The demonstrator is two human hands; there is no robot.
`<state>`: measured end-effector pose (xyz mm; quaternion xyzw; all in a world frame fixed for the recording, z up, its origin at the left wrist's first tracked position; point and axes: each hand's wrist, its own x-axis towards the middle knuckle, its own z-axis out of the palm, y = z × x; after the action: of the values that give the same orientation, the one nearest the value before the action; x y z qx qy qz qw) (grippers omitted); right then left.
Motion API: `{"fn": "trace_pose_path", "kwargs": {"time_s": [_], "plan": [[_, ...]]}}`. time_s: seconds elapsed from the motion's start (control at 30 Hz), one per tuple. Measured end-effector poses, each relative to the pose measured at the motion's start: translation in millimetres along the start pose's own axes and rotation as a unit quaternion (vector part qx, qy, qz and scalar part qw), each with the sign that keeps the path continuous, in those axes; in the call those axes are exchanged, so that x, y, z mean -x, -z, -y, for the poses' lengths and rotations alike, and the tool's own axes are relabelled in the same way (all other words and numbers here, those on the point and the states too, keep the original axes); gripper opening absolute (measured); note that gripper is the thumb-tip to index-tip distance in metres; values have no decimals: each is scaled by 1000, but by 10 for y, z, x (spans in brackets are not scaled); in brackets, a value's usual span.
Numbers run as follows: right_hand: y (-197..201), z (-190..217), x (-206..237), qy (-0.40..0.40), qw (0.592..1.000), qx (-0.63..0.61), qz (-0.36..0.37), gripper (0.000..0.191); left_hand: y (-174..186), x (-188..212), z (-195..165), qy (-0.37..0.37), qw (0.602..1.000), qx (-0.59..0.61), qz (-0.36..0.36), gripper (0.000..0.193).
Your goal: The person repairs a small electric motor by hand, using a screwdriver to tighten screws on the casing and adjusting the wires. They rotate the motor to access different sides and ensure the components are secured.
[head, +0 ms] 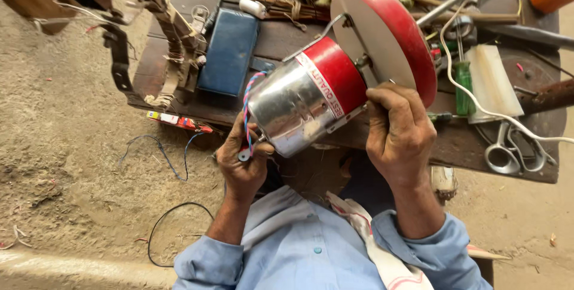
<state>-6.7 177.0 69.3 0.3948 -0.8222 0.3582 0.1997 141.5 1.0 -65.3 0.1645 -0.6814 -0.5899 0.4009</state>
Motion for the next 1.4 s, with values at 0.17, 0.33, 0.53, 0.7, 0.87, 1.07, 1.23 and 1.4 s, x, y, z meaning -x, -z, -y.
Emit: {"fn": "trace_pose_path", "kwargs": {"time_s": [0.17, 0.33, 0.53, 0.7, 0.87, 1.07, 1.23, 1.4], "plan": [[0, 22, -18, -10, 999, -35, 17, 14, 10, -1, 62, -5, 1000, -19, -3, 74], [-40, 57, -82, -25, 998, -37, 38, 12, 63, -13, 90, 24, 1000, -3, 5, 79], [-4, -36, 120, -14, 999, -30, 10, 13, 140, 3, 62, -15, 996, -5, 92, 93], [26, -207, 603, -42, 994, -90, -45, 11, 156, 81, -30, -194, 968, -121, 106, 82], [-90, -362, 825, -55, 991, -71, -103, 6, 114, 173, -169, -254, 940, -152, 169, 76], [-347, -523, 738, -94, 972, -67, -206, 12, 40, 131, -333, -235, 949, -51, 205, 85], [-363, -605, 752, -93, 962, -148, -209, 19, -40, -119, -406, 59, 954, 272, 111, 69], [-343, -597, 801, -102, 963, -150, -202, 20, -158, -482, -409, 62, 969, 24, 239, 17]]}}
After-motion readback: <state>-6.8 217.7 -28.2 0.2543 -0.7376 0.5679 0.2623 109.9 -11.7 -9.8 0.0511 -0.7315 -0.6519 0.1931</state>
